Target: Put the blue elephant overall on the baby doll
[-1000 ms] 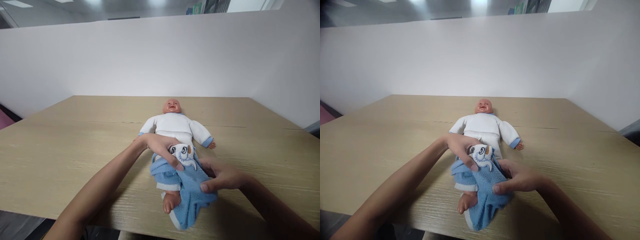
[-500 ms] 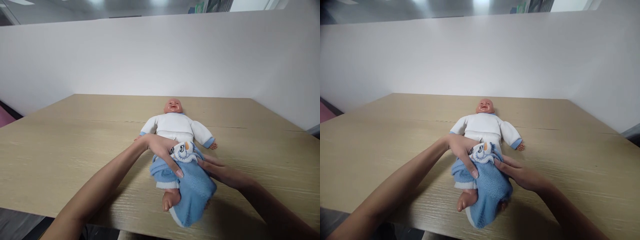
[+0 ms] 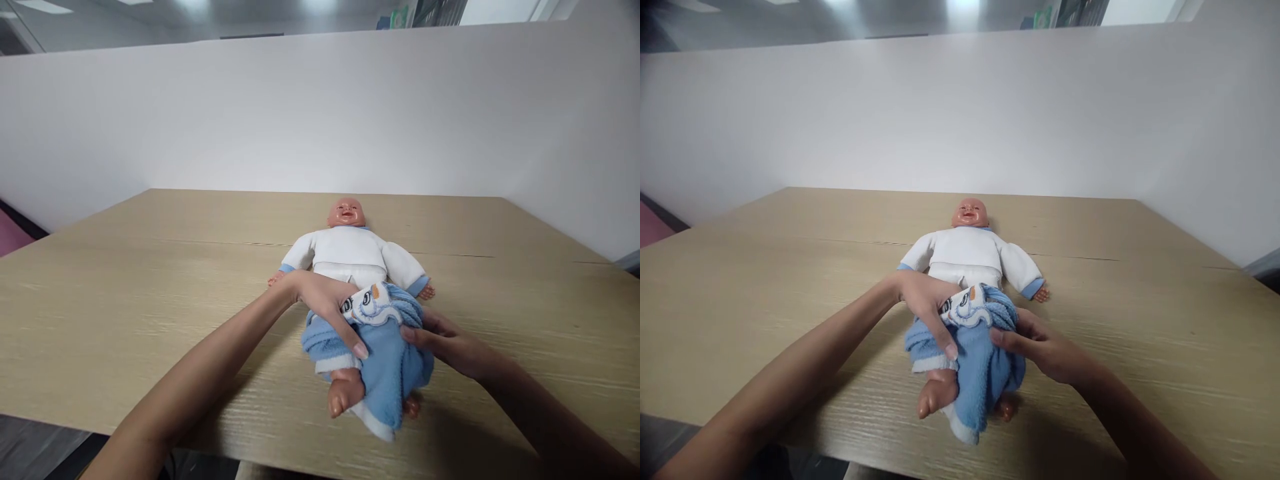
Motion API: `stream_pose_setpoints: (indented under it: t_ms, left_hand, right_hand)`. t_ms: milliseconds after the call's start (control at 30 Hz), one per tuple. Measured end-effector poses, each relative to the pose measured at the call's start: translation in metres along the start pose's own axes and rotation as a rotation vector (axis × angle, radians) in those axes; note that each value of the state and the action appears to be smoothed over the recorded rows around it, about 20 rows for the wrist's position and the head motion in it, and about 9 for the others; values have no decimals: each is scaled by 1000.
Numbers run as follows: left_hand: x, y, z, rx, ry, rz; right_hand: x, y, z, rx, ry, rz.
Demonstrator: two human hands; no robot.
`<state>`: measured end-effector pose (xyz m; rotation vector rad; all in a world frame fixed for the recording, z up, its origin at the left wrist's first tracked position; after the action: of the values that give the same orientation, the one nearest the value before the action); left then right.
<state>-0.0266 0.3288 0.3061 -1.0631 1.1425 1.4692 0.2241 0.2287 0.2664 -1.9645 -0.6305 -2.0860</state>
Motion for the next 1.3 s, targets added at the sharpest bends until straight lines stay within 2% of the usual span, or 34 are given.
stream_pose_setpoints:
  t_ms: [100,267,367,567,667,767,867,1000,1100,1200,1300]
  left_hand:
    - [1,-1,1,-13,-32,-25]
    - [0,-3,3,-35,-37,-31]
    - [0,-4,2,-55,-39,-16]
    - [-2,-4,-1,-134,-88,-34]
    - [-2,-2,-2,-149,-87,8]
    - [-2,-1,-3,-73,-41,58]
    - [0,0,-2,-46,-4,52]
    - [4,2,4,-110,-16,23]
    - [6,1,6,-138,-25,-5]
    - [4,-2,2,-124,-25,-31]
    - [0,-5,-6,-99,25,-42]
  right_hand:
    - [2,1,1,-28,66,-44]
    - [8,6,5,228,137,-129]
    - [9,8,7,281,121,-136]
    - [10,7,10,247,259,-125]
    - [10,5,11,152,166,-53]
    - [5,3,12,-9,36,-24]
    - [-2,3,12,-29,-22,-35]
    - [-5,3,13,39,-9,-51]
    - [-1,4,12,174,26,-66]
    - [4,7,8,336,-48,-73]
    - [5,8,5,363,-140,-63]
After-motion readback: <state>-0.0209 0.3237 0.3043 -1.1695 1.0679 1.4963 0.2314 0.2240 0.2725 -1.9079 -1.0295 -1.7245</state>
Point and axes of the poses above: each hand's wrist, its own y-axis away from the middle knuckle, its own z-axis out of the back of the hand, x = y × z, the point moved 1 cm from there along -y, towards the middle knuckle, and after that the axes turned 11 degrees about -x, right-handed, at the moved point
